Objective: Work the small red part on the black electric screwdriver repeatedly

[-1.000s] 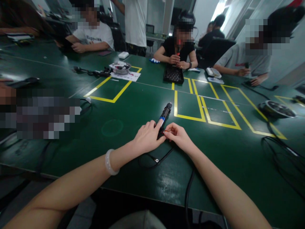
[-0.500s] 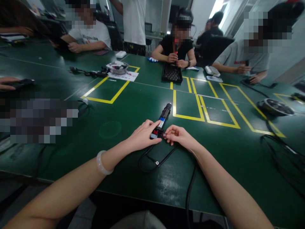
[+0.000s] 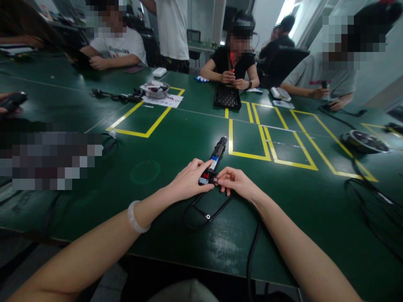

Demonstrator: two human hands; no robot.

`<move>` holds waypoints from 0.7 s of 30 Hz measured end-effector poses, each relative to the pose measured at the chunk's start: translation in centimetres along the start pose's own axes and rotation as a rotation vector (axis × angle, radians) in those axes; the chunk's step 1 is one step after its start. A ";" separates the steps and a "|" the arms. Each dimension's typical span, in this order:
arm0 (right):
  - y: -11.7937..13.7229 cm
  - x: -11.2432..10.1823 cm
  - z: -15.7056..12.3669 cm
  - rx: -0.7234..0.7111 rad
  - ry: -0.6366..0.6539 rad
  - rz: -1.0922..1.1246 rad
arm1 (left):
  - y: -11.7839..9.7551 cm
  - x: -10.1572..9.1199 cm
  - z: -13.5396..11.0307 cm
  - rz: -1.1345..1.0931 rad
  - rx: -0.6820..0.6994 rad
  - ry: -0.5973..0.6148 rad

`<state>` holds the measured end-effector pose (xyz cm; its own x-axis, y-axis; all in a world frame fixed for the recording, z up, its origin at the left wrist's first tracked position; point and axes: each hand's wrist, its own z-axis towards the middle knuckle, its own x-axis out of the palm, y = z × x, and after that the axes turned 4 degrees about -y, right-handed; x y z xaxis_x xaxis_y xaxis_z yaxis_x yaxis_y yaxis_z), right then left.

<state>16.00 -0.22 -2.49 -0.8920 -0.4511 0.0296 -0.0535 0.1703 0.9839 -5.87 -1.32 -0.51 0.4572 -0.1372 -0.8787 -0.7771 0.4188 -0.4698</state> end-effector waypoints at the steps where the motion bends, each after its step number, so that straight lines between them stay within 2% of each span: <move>1: 0.0 0.0 0.0 -0.001 -0.003 -0.009 | 0.0 0.0 0.0 0.001 -0.001 0.002; 14: -0.1 0.9 0.1 -0.025 -0.055 -0.132 | 0.2 0.1 0.1 0.015 0.002 0.008; 21: -0.3 1.7 0.3 -0.062 -0.106 -0.090 | 0.3 0.3 0.2 0.029 0.003 -0.005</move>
<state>14.38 -0.74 -2.84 -0.9276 -0.3661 -0.0744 -0.1103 0.0780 0.9908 -5.88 -1.10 -0.89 0.4370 -0.1208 -0.8913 -0.7885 0.4253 -0.4442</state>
